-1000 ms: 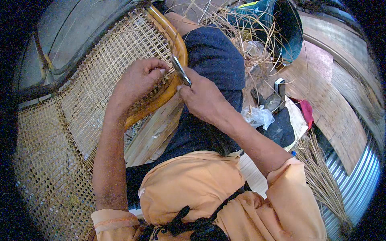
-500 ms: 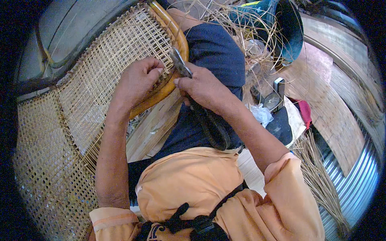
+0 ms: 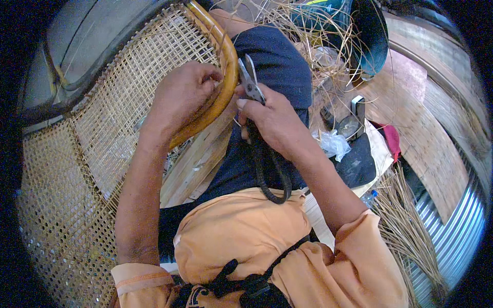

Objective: Repairing a rattan chair by weaving new cane or bamboo strips into the seat.

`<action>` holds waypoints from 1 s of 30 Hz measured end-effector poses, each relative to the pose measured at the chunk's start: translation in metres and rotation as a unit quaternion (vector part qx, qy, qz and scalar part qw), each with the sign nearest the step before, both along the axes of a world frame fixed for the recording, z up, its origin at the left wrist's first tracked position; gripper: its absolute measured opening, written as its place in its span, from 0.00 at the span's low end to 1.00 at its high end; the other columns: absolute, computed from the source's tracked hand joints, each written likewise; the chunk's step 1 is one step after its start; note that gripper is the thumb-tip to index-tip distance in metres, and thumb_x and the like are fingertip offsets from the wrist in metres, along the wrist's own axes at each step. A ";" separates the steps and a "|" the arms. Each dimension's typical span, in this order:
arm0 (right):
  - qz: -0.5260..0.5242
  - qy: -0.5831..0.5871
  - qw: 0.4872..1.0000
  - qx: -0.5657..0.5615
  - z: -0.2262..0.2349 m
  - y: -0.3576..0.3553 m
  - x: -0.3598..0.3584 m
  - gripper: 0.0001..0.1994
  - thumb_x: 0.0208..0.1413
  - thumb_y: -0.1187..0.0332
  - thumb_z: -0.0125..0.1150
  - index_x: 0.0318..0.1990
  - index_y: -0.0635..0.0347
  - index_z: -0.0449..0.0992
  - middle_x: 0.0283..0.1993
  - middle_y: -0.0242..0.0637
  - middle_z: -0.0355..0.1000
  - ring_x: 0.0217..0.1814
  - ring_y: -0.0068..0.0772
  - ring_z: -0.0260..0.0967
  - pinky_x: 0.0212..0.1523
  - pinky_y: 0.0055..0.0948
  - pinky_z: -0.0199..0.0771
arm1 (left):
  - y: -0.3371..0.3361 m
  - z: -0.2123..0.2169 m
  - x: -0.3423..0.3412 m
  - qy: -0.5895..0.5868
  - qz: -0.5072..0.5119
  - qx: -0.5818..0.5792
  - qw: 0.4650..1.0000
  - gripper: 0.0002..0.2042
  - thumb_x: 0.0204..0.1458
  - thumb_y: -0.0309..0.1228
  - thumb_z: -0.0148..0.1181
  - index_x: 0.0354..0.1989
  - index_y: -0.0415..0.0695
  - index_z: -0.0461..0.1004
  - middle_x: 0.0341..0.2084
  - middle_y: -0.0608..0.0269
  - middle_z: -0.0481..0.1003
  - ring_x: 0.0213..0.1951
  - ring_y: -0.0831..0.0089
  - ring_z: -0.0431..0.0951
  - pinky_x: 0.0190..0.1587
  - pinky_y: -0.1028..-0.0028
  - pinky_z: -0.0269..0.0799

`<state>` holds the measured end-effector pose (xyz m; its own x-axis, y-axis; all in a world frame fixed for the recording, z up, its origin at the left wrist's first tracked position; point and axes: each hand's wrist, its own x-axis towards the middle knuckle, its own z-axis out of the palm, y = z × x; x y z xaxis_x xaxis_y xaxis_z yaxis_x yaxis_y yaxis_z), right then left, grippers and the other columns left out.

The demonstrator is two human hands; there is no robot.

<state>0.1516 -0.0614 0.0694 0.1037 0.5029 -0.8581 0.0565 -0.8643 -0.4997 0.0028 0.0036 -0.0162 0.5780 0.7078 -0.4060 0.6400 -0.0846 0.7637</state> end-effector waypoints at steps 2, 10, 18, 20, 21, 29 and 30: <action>0.005 0.000 1.000 -0.025 0.005 -0.005 0.007 0.13 0.54 0.67 0.48 0.45 0.64 0.66 0.25 0.33 0.66 0.23 0.24 0.65 0.27 0.23 0.66 | 0.004 0.000 0.004 0.000 -0.029 0.009 1.000 0.10 0.46 0.32 0.51 0.34 0.48 0.77 0.28 0.55 0.76 0.33 0.58 0.77 0.37 0.62 0.72; -0.088 0.063 0.994 0.018 0.021 -0.030 0.031 0.16 0.54 0.67 0.50 0.49 0.63 0.65 0.27 0.31 0.67 0.24 0.23 0.66 0.25 0.16 0.63 | 0.012 0.019 0.020 0.066 -0.114 -0.032 0.991 0.10 0.44 0.31 0.54 0.34 0.41 0.74 0.30 0.51 0.73 0.36 0.55 0.74 0.41 0.64 0.68; -0.015 -0.025 0.999 0.038 0.032 -0.067 0.094 0.15 0.56 0.64 0.51 0.45 0.65 0.67 0.29 0.35 0.68 0.30 0.26 0.67 0.31 0.24 0.67 | -0.011 0.021 0.023 0.050 -0.049 0.102 0.992 0.08 0.48 0.30 0.49 0.31 0.42 0.73 0.26 0.54 0.74 0.25 0.60 0.75 0.30 0.64 0.69; 0.054 -0.131 0.990 0.022 0.025 -0.092 0.116 0.15 0.55 0.64 0.51 0.45 0.65 0.67 0.30 0.38 0.69 0.32 0.32 0.69 0.34 0.28 0.68 | -0.004 0.040 0.017 0.036 0.086 0.009 0.996 0.08 0.49 0.31 0.51 0.32 0.42 0.72 0.26 0.59 0.73 0.23 0.67 0.72 0.28 0.70 0.68; 0.144 -0.217 0.965 0.038 0.007 -0.118 0.121 0.16 0.54 0.64 0.52 0.46 0.65 0.67 0.33 0.42 0.69 0.35 0.40 0.68 0.38 0.32 0.67 | 0.000 0.047 0.011 0.019 0.224 -0.086 0.971 0.08 0.50 0.32 0.52 0.34 0.42 0.72 0.26 0.64 0.71 0.21 0.74 0.70 0.25 0.75 0.66; 0.197 -0.149 0.925 0.287 0.057 -0.123 0.052 0.14 0.51 0.66 0.54 0.44 0.62 0.70 0.44 0.43 0.67 0.49 0.46 0.63 0.52 0.36 0.62 | -0.071 0.148 0.020 -0.435 0.313 -0.168 0.828 0.16 0.56 0.43 0.48 0.26 0.40 0.65 0.14 0.68 0.59 0.14 0.78 0.59 0.18 0.79 0.60; 0.220 -0.059 0.911 0.345 0.055 -0.117 0.038 0.18 0.52 0.63 0.53 0.48 0.62 0.68 0.46 0.45 0.66 0.51 0.47 0.62 0.54 0.37 0.60 | -0.083 0.156 0.027 -0.446 0.321 -0.199 0.811 0.13 0.56 0.37 0.47 0.26 0.40 0.66 0.16 0.66 0.62 0.15 0.80 0.61 0.18 0.81 0.60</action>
<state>0.1897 -0.1781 0.1242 -0.1678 0.9330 -0.3184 0.4098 -0.2277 -0.8833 0.0301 -0.0796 0.1394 0.3311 0.8952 -0.2982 -0.3685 0.4136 0.8326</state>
